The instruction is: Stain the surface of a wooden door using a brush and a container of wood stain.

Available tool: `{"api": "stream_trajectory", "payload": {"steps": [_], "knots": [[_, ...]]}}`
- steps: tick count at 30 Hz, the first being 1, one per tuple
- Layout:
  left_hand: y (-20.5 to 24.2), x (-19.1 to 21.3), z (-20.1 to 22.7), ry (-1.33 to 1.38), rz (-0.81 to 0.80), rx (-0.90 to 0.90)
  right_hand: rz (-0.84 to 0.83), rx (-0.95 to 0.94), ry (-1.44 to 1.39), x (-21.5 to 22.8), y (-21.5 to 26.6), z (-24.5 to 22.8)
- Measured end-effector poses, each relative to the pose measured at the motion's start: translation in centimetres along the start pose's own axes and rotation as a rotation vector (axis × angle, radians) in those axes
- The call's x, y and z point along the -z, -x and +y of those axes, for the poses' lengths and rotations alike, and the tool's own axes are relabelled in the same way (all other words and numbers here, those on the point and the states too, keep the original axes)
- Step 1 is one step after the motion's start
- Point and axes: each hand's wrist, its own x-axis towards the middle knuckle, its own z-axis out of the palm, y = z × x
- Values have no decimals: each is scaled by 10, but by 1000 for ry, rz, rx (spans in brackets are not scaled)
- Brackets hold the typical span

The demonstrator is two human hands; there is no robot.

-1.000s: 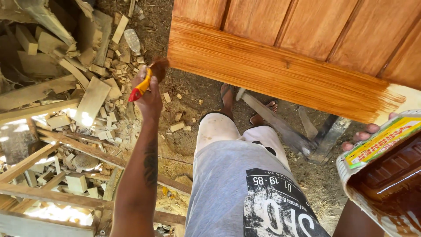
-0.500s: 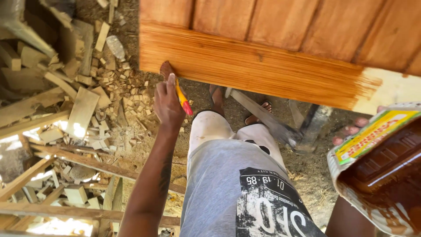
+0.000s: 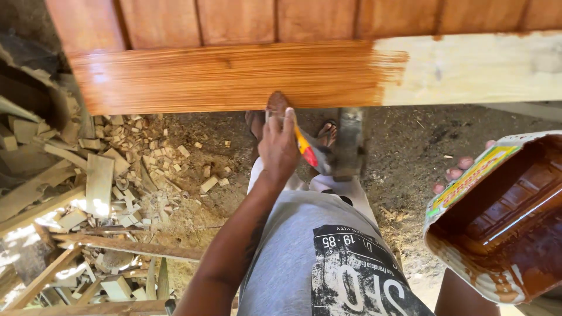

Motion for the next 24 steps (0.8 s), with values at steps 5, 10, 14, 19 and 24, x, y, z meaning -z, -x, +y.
{"api": "stream_trajectory", "payload": {"steps": [5,10,14,19,24], "knots": [[-10,-28,93,135,-48,-92,24,69,-41,5,29,-39],[-25,-19,144,441,-95,-83,32,123,-21,21,49,-100],[-39,-40,106,681,113,-179,41,169,-8,39,66,-134],[-85,-56,63,1198,116,160,47,229,15,64,78,-164],[-126,-93,96,1205,107,101,60,240,45,96,74,-172]]}}
